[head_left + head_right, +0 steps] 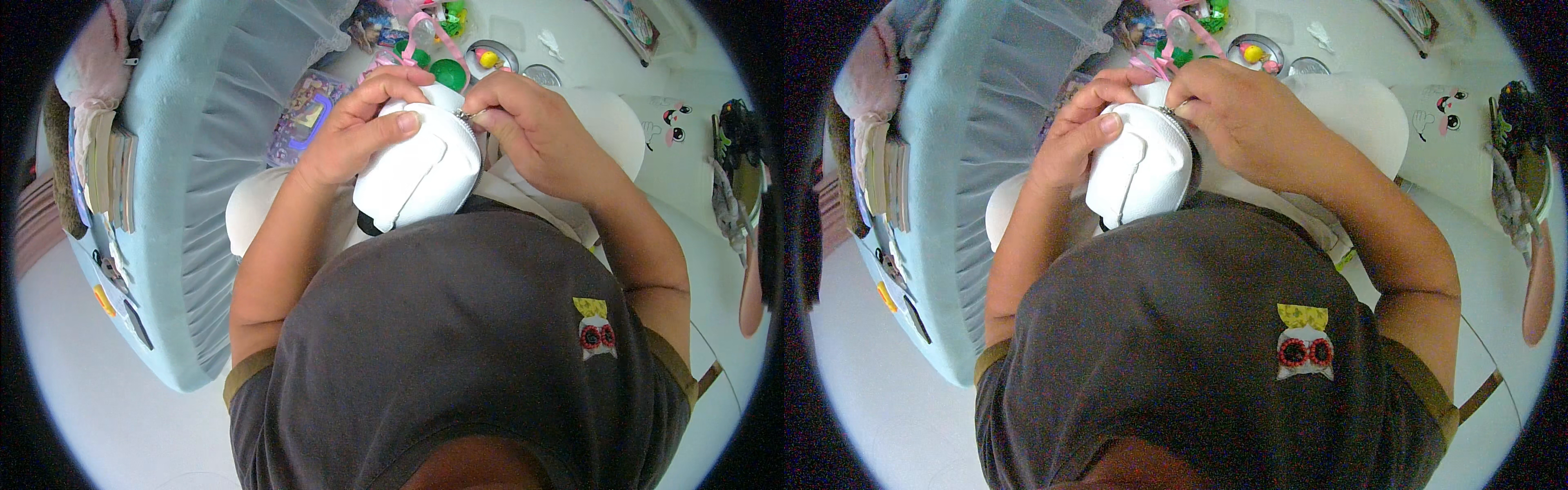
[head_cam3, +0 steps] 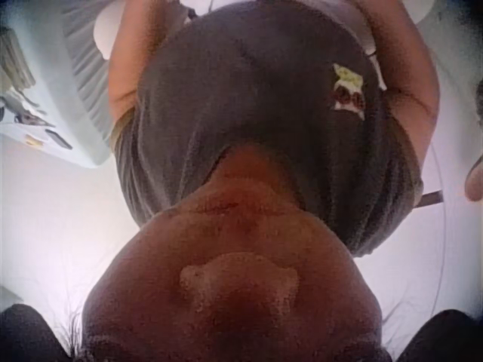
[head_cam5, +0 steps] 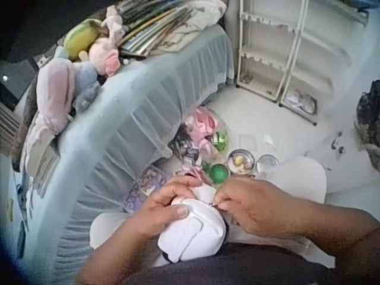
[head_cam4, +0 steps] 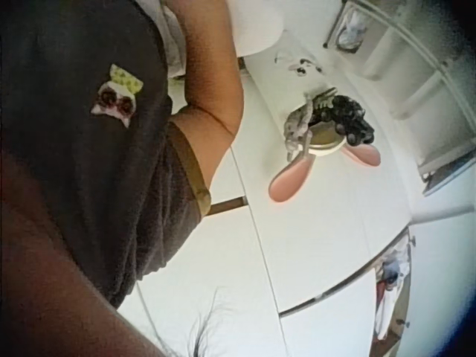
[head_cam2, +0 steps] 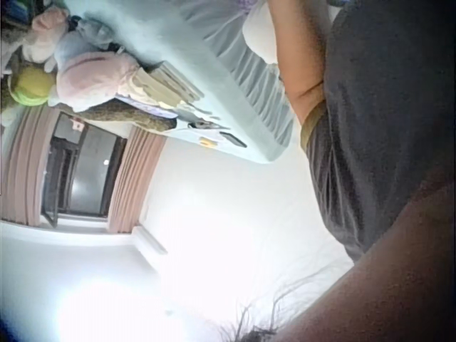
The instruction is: The person sits on the floor and organizes small toys. They open a white pouch, then place a green plastic toy into a pink mesh bag. They continue to add other small items, including a yellow toy and a clear plastic container, into the bag.
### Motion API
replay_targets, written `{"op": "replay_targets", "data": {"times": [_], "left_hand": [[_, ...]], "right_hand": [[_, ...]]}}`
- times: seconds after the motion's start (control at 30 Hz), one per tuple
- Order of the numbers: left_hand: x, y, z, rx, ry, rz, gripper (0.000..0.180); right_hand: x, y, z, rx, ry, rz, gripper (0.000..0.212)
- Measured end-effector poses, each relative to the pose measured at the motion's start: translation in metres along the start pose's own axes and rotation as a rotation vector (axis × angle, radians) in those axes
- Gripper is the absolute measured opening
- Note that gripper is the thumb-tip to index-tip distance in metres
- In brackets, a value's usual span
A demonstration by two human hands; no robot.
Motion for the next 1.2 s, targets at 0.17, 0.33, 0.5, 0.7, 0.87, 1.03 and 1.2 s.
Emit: {"op": "replay_targets", "data": {"times": [0.17,0.33,0.5,0.7,0.87,1.03,1.2], "left_hand": [[-0.012,0.005,-0.015,-0.217,0.08,0.267,0.013],[-0.014,0.026,-0.015,-0.179,-0.05,0.063,0.007],[-0.02,0.04,-0.016,-0.191,-0.123,-0.147,0.006],[-0.029,0.032,-0.013,-0.197,-0.131,-0.076,0.005],[-0.03,0.027,-0.009,-0.186,-0.117,-0.04,0.006],[-0.035,0.021,-0.005,-0.205,-0.073,0.008,0.005],[-0.035,0.022,-0.003,-0.18,-0.053,0.014,0.006]], "right_hand": [[0.005,-0.001,-0.015,-0.025,0.09,-0.016,0.014],[0.01,-0.004,-0.029,-0.06,0.061,-0.134,0.013],[0.012,-0.005,-0.036,-0.11,0.031,-0.122,0.012],[0.009,-0.007,-0.03,-0.153,0.014,-0.048,0.011],[0.003,-0.016,-0.022,-0.181,-0.022,0.062,0.011],[0.004,-0.013,-0.015,-0.197,-0.055,0.097,0.012],[0.006,-0.01,-0.007,-0.226,-0.015,0.013,0.012]]}}
Point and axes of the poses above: each hand's wrist, its own z-axis away from the middle knuckle, its own x-axis out of the palm, y = z × x, the point moved 3 cm from there along -z, towards the middle knuckle, and after that the axes turned 10 degrees about z, right-handed, at the moved point
